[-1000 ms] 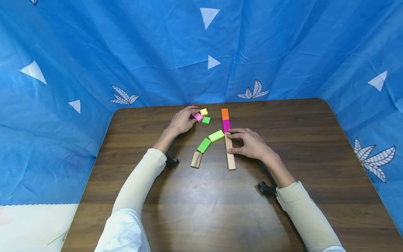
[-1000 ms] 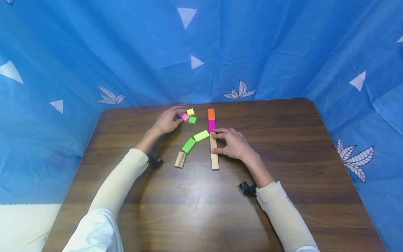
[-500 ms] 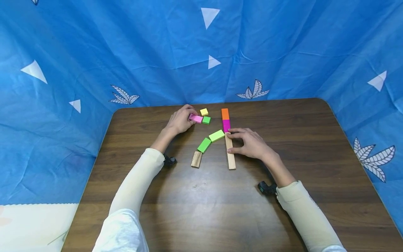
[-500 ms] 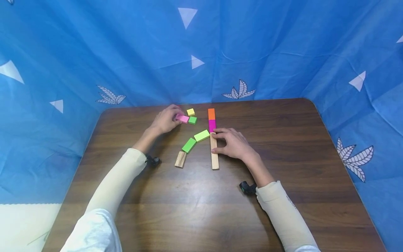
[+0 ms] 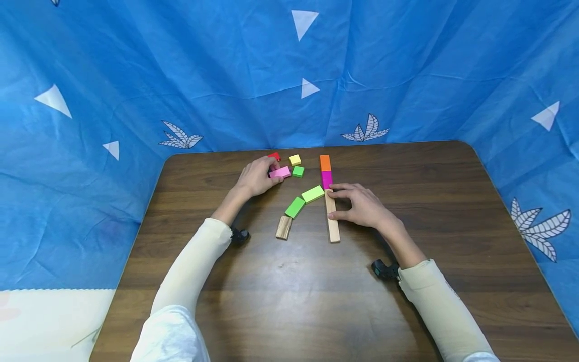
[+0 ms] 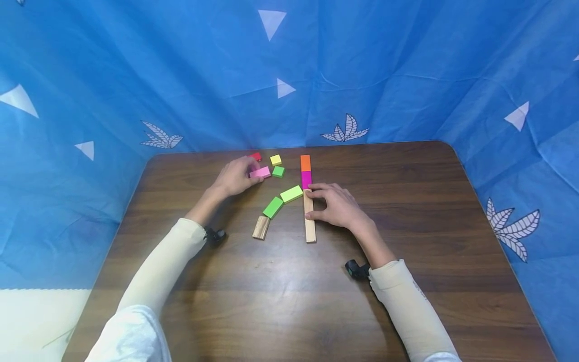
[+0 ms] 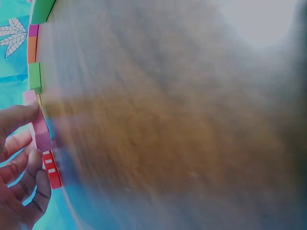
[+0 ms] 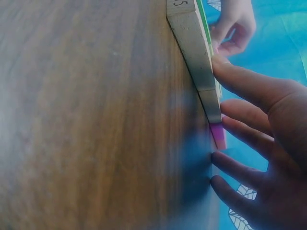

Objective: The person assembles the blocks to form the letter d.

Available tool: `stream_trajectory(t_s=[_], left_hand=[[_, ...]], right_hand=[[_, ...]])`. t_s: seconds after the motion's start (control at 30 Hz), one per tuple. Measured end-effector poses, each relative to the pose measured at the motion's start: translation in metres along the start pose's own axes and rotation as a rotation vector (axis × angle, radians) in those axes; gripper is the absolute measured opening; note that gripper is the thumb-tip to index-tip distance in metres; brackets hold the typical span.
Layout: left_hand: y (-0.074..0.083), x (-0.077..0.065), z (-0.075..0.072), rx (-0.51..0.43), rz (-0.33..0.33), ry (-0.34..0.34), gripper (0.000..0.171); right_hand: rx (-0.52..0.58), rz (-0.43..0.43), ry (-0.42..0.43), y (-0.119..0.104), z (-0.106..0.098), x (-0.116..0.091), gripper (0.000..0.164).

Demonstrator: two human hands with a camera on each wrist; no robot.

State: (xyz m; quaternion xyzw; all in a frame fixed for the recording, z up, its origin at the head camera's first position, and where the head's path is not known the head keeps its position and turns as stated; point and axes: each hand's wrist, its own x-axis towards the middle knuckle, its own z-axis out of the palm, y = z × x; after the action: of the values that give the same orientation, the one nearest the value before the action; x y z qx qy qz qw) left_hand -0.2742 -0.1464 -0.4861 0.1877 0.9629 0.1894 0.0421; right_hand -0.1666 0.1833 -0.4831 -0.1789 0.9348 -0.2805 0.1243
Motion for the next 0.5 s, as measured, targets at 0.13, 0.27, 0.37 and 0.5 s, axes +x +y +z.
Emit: stream_trajectory(t_s=[0.13,0.27,0.37,0.5], left_hand=[[-0.002,-0.007,0.000,0.001,0.019,0.015,0.029],[-0.003,-0.014,0.000,-0.019,0.024,0.009,0.027],[-0.003,-0.021,0.000,-0.042,0.013,-0.006,0.027],[-0.003,-0.031,0.000,-0.054,0.020,-0.017,0.028]], right_hand=[[0.001,0.003,-0.001,0.000,0.000,0.000,0.072],[-0.003,0.004,0.000,0.000,0.000,-0.001,0.072],[-0.007,0.004,0.001,-0.001,-0.001,-0.001,0.072],[-0.007,0.002,0.002,-0.001,0.000,-0.001,0.072]])
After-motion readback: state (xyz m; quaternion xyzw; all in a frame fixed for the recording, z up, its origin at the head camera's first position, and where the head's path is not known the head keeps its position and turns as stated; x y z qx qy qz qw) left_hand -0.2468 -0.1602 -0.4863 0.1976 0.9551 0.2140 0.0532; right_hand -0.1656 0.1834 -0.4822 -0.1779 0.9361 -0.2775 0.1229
